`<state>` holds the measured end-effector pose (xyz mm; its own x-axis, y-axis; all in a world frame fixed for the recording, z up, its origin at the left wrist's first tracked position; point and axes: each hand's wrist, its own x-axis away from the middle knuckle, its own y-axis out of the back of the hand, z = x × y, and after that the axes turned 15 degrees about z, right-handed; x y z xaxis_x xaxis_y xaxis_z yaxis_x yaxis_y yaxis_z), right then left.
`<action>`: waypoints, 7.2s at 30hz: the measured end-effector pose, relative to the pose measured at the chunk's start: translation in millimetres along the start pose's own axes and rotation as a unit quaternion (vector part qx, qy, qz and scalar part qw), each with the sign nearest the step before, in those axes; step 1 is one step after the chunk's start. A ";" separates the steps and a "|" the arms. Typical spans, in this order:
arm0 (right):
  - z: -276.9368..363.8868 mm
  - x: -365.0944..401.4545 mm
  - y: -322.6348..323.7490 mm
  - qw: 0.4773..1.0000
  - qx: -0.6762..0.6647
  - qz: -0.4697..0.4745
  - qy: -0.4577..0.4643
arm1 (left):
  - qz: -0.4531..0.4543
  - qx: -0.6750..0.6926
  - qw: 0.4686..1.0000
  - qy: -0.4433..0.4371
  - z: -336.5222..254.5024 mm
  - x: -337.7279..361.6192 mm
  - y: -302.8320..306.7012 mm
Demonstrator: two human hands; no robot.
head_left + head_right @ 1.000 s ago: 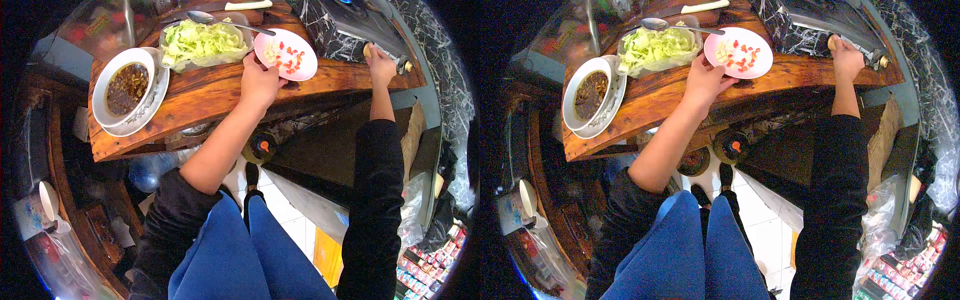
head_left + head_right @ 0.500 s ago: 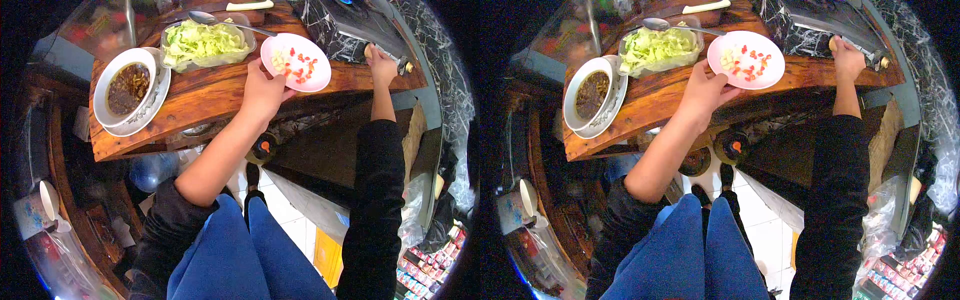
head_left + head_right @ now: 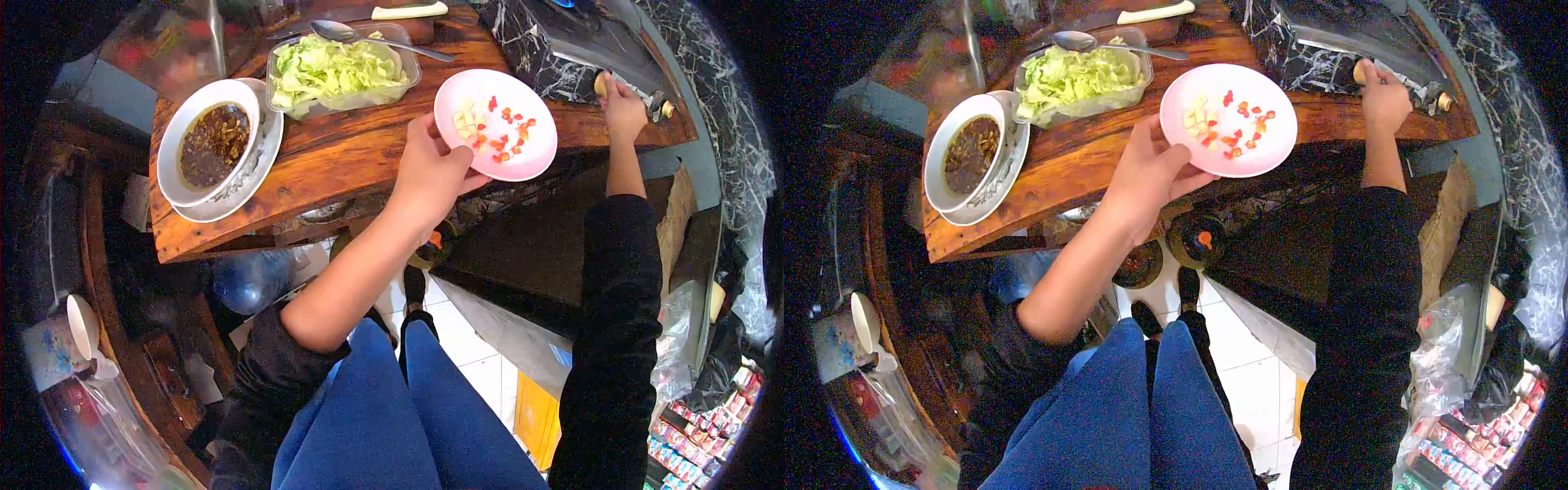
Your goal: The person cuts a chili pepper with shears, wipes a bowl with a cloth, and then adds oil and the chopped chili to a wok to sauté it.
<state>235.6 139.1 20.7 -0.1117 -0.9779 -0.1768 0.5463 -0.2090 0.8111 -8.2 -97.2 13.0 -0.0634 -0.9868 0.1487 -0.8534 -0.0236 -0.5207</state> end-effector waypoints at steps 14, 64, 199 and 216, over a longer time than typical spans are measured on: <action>125.2 24.1 137.7 0.945 0.325 0.021 0.020 | -0.082 -0.037 0.996 -0.008 -49.6 110.0 15.2; 117.0 -103.5 221.5 0.977 0.054 0.203 -0.024 | 0.055 -0.754 0.644 -0.120 -198.7 -302.3 -138.7; 128.0 -34.3 126.3 0.985 0.162 0.027 0.054 | 0.122 0.137 0.978 -0.097 -100.0 68.7 -44.5; 143.0 11.2 168.3 0.978 0.183 0.084 0.057 | 0.141 0.135 0.978 -0.066 -97.5 83.1 -38.8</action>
<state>207.6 92.1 235.0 0.0592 -0.9959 -0.0684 0.2133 -0.0543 0.9755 -30.8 -162.8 127.5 -0.1932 -0.9720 -0.1339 -0.6423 0.2285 -0.7316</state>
